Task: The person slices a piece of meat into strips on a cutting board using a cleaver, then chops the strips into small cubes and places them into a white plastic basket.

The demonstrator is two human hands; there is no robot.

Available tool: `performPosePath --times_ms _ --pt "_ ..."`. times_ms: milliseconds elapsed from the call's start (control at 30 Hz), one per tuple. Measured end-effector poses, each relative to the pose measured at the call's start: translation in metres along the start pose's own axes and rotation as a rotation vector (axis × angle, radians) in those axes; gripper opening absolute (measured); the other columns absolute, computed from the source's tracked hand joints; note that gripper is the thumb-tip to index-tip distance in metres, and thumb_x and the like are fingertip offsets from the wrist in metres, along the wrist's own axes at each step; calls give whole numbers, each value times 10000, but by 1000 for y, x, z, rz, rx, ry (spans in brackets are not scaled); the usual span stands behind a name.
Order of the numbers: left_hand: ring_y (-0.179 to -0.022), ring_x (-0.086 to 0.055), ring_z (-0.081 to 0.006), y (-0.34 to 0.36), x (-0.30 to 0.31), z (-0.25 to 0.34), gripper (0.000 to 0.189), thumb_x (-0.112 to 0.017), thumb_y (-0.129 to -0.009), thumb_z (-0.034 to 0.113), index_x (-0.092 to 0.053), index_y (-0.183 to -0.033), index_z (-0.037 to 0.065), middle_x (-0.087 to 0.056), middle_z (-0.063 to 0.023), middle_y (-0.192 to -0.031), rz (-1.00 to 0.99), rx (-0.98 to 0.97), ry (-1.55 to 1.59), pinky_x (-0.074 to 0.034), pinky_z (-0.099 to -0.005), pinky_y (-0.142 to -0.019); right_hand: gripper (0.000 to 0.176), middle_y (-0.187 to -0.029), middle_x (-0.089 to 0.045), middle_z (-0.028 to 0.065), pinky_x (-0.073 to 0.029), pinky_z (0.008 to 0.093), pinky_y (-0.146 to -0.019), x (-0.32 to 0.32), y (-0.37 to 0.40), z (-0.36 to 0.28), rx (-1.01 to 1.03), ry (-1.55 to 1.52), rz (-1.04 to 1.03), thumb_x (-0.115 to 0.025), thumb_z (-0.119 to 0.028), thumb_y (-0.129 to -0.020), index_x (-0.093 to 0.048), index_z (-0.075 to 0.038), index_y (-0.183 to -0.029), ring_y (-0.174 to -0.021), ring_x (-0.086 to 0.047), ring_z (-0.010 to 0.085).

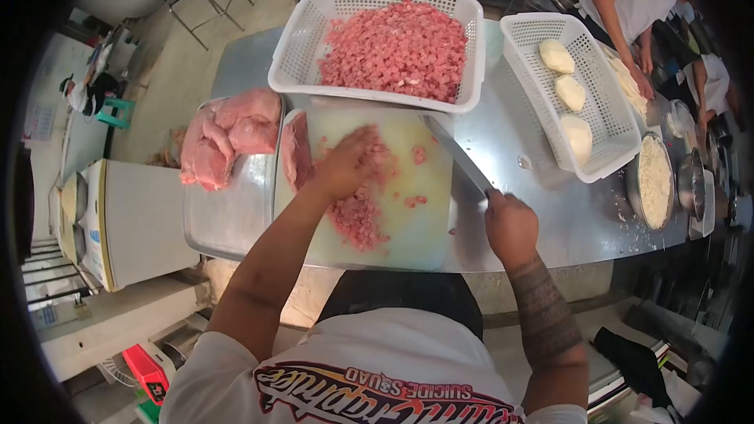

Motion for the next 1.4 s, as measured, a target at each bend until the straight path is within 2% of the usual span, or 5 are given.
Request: performPosePath --times_ms 333,500,600,733,1400 --pt "-1444 -513 -447 127 27 25 546 -736 -1007 290 -590 -1455 16 -549 -262 -1543 509 178 183 -399 -511 -1212 147 -838 -706 122 -579 483 -714 -43 -48 -81 366 -113 -190 -681 -155 -921 -720 -113 -1057 -805 -726 346" --pt "-1529 -358 -512 166 -9 54 1090 -955 -728 422 -420 -1611 71 -321 -309 -1678 344 173 -16 -335 -588 -1246 192 -844 -724 148 -577 452 -713 -13 -9 -56 294 -357 -232 -717 -170 -935 -724 -80 -1104 -755 -727 289" --pt "-1547 -241 -606 155 -31 87 1388 -1012 -550 502 -304 -1685 131 -167 -311 -1738 198 117 -116 -239 -672 -1268 200 -818 -716 120 -568 388 -653 -11 11 -6 -117 -784 -387 -705 -120 -955 -713 -40 -1139 -686 -676 176" --pt "-1521 -244 -641 139 -53 99 1351 -1004 -573 500 -320 -1680 135 -183 -323 -1730 318 134 -75 -233 -713 -1244 224 -812 -664 38 -545 299 -573 -36 44 50 -406 -953 -569 -675 -98 -995 -680 20 -1186 -664 -627 119" --pt "-1444 -422 -525 111 -70 136 891 -888 -745 539 -623 -1498 143 -417 -322 -1596 590 222 -234 -305 -688 -1196 242 -890 -682 109 -588 346 -589 -89 60 -92 -146 -1285 -825 -606 -73 -1014 -545 53 -1211 -651 -692 172"
Point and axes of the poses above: each hand's wrist, its own y-axis away from the middle knuckle, its own x-axis out of the back of the hand, z = x × y, the point moved 4 cm from there along -y, towards the middle knuckle
